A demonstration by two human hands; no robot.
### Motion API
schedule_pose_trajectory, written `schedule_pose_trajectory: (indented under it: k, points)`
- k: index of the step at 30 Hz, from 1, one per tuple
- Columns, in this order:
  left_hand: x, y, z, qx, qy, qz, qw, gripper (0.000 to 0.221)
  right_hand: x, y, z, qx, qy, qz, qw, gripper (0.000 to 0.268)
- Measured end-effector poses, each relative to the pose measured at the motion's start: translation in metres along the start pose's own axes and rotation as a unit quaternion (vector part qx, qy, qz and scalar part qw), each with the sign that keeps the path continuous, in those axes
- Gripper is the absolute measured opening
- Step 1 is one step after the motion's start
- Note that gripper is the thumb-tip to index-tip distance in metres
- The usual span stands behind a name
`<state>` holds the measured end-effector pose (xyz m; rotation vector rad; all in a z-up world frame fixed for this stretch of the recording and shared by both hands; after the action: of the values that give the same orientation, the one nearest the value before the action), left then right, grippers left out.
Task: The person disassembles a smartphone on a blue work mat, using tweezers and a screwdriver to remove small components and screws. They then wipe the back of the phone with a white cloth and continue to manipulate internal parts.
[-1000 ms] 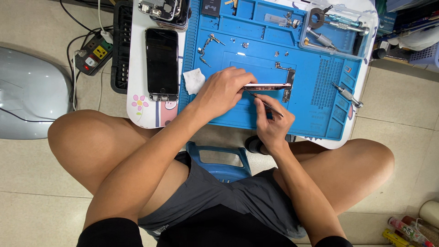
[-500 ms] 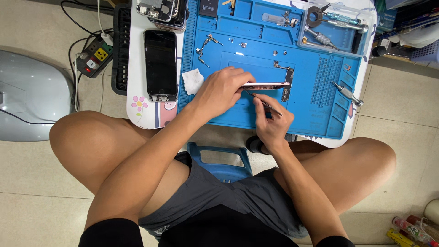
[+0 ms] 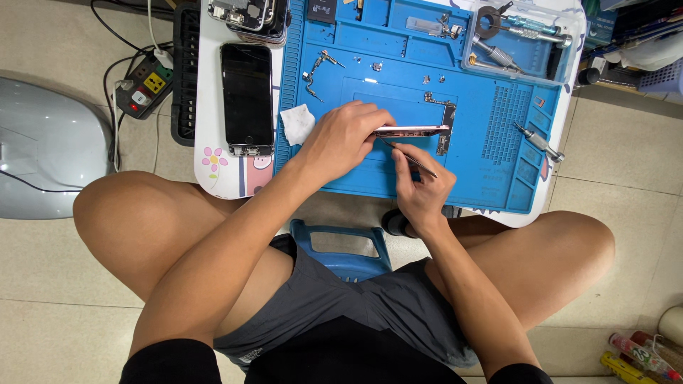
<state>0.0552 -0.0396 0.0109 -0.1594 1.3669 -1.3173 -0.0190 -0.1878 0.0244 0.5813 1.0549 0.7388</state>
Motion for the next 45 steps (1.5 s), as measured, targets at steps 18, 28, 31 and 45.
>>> schedule_pose_trajectory:
  k: [18, 28, 31, 45]
  points:
    - [-0.005, -0.004, 0.001, 0.0, -0.004, -0.003, 1.0, 0.033, -0.002, 0.006, 0.001, -0.015, -0.016, 0.005, 1.0, 0.01]
    - [-0.012, -0.009, 0.011, -0.007, 0.042, 0.003, 0.999, 0.024, -0.084, -0.036, 0.0, -0.023, -0.128, 0.029, 0.991, 0.017]
    - [-0.01, -0.012, 0.012, -0.028, 0.033, -0.007, 0.999, 0.025, -0.12, -0.038, 0.006, -0.025, -0.154, -0.079, 0.985, 0.014]
    - [-0.011, -0.016, 0.011, -0.054, 0.021, 0.02, 0.998, 0.027, -0.12, -0.067, -0.01, 0.016, 0.054, -0.367, 0.928, 0.031]
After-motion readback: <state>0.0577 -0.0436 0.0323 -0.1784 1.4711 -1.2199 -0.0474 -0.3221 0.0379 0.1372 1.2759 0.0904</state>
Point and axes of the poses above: each hand's wrist, its own z-axis towards the middle knuckle, its own x-axis out of the palm, y = z × x, the point moved 7 cm from there along z, towards the middle knuckle, and after that the axes turned 6 degrees about x, right-handed, at the moved point
